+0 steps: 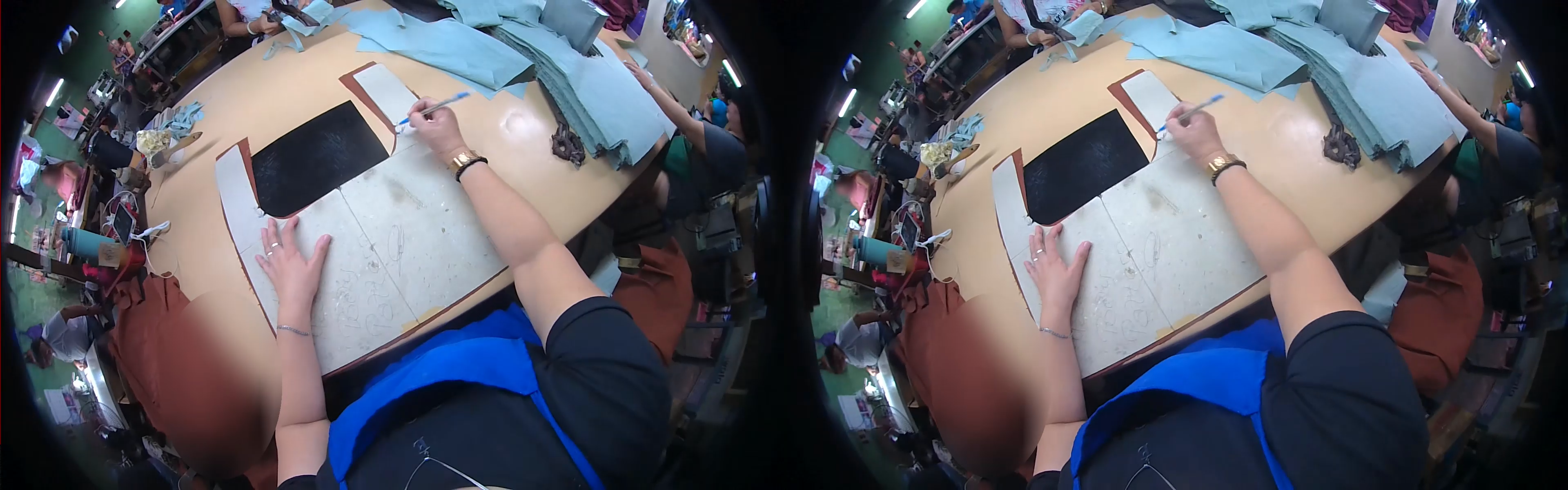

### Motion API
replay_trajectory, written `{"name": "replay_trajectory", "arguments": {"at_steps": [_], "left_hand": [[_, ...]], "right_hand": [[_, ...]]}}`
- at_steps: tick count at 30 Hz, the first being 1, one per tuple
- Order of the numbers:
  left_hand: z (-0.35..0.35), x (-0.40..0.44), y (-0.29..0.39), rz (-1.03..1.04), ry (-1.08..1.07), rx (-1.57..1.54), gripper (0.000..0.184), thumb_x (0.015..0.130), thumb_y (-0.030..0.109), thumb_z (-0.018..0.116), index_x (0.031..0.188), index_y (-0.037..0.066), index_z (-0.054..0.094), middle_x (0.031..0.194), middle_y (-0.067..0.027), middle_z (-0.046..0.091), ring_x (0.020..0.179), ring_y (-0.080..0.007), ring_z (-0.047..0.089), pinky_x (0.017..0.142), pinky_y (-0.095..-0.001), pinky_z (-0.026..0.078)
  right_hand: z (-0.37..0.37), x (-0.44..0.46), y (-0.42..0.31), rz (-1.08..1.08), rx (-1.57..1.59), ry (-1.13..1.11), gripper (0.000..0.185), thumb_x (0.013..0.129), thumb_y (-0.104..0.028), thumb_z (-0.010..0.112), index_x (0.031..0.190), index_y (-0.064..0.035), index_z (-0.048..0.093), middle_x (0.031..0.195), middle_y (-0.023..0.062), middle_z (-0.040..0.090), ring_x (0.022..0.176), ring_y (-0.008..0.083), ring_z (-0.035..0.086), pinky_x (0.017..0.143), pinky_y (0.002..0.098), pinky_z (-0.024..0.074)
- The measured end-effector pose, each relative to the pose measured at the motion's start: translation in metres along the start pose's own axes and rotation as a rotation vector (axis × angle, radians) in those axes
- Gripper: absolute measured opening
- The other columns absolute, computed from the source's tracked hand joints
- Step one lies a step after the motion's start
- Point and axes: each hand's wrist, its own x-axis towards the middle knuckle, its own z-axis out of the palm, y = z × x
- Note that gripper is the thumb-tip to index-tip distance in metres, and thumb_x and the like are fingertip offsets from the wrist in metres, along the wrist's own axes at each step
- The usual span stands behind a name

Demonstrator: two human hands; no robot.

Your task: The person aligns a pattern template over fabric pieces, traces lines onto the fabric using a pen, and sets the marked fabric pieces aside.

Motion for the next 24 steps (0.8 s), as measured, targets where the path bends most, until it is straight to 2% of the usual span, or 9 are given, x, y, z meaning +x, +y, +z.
{"name": "replay_trajectory", "arguments": {"at_steps": [3, 5, 10, 12, 13, 16, 19, 22, 24], "left_hand": [[-0.006, 0.0, -0.018, 0.039, -0.022, -0.165, 0.069, 0.085, 0.05, 0.068, 0.14, 0.015, 0.045, 0.154, -0.0224, 0.029, 0.146, -0.0379, 0.021, 0.114, -0.0649, 0.015], [-0.012, -0.002, -0.052, 0.082, -0.028, -0.47, 0.069, 0.087, 0.048, 0.066, 0.142, 0.013, 0.043, 0.155, -0.0228, 0.028, 0.146, -0.0372, 0.021, 0.114, -0.0635, 0.016], [-0.029, -0.037, -0.074, -0.044, 0.008, 0.056, 0.071, 0.089, 0.046, 0.064, 0.146, 0.012, 0.039, 0.157, -0.0192, 0.027, 0.146, -0.0364, 0.023, 0.115, -0.0621, 0.016], [-0.025, -0.039, -0.071, -0.069, 0.017, 0.066, 0.075, 0.089, 0.048, 0.064, 0.149, 0.013, 0.035, 0.158, -0.0165, 0.027, 0.147, -0.035, 0.022, 0.115, -0.0632, 0.016], [-0.026, -0.041, -0.07, -0.088, 0.024, 0.072, 0.077, 0.089, 0.05, 0.063, 0.15, 0.014, 0.034, 0.158, -0.0151, 0.027, 0.147, -0.0342, 0.021, 0.114, -0.0638, 0.015], [-0.028, -0.041, -0.066, -0.15, -0.004, 0.111, 0.083, 0.088, 0.055, 0.062, 0.153, 0.015, 0.028, 0.159, -0.012, 0.026, 0.149, -0.0312, 0.019, 0.113, -0.0682, 0.011], [-0.025, -0.041, -0.067, -0.167, 0.011, 0.153, 0.086, 0.088, 0.058, 0.06, 0.154, 0.017, 0.024, 0.159, -0.0107, 0.026, 0.149, -0.029, 0.02, 0.111, -0.0723, 0.006], [-0.026, -0.042, -0.065, -0.168, 0.001, 0.173, 0.085, 0.089, 0.06, 0.055, 0.155, 0.018, 0.022, 0.159, -0.01, 0.026, 0.149, -0.0285, 0.02, 0.11, -0.0734, 0.003], [-0.019, -0.038, -0.077, -0.186, -0.006, 0.115, 0.085, 0.09, 0.062, 0.052, 0.155, 0.018, 0.022, 0.16, -0.0099, 0.026, 0.149, -0.0283, 0.02, 0.11, -0.0735, 0.003]], "right_hand": [[-0.029, -0.017, -0.021, 0.111, 0.202, 0.011, 0.016, 0.092, -0.017, 0.06, 0.093, -0.0021, 0.064, 0.079, 0.0096, 0.069, 0.073, 0.0142, 0.065, 0.068, 0.0293, 0.0512], [-0.057, -0.042, -0.032, -0.02, -0.115, -0.023, 0.015, 0.094, -0.017, 0.058, 0.098, -0.0027, 0.064, 0.08, 0.0117, 0.069, 0.072, 0.0205, 0.066, 0.069, 0.0321, 0.0517], [-0.095, -0.105, -0.05, -0.166, -0.59, -0.162, 0.02, 0.093, -0.019, 0.062, 0.106, -0.0032, 0.063, 0.085, 0.0192, 0.067, 0.081, 0.0354, 0.065, 0.075, 0.0412, 0.0513], [-0.089, -0.116, -0.051, -0.194, -0.638, -0.135, 0.024, 0.091, -0.02, 0.065, 0.108, -0.003, 0.062, 0.087, 0.0217, 0.066, 0.085, 0.0384, 0.063, 0.078, 0.0441, 0.0503], [-0.087, -0.116, -0.054, -0.099, -0.641, -0.154, 0.032, 0.087, -0.024, 0.071, 0.11, -0.0038, 0.062, 0.09, 0.0226, 0.067, 0.093, 0.0398, 0.062, 0.083, 0.0453, 0.0497], [-0.085, -0.107, -0.042, -0.046, -0.436, -0.07, 0.042, 0.086, -0.029, 0.075, 0.115, -0.0019, 0.061, 0.092, 0.0182, 0.068, 0.094, 0.0317, 0.064, 0.085, 0.0391, 0.0506], [-0.096, -0.089, -0.044, 0.256, -0.117, -0.069, 0.053, 0.084, -0.033, 0.077, 0.119, 0.0027, 0.06, 0.097, 0.0127, 0.069, 0.095, 0.0215, 0.064, 0.087, 0.0331, 0.0499], [-0.108, -0.088, -0.067, 0.379, 0.043, -0.396, 0.057, 0.084, -0.034, 0.078, 0.119, 0.0071, 0.06, 0.102, 0.0108, 0.067, 0.098, 0.0154, 0.062, 0.087, 0.0303, 0.049], [-0.108, -0.099, -0.09, 0.08, -0.351, -0.182, 0.052, 0.085, -0.032, 0.077, 0.117, 0.0061, 0.062, 0.106, 0.0156, 0.067, 0.097, 0.0223, 0.063, 0.087, 0.0332, 0.0496]]}}
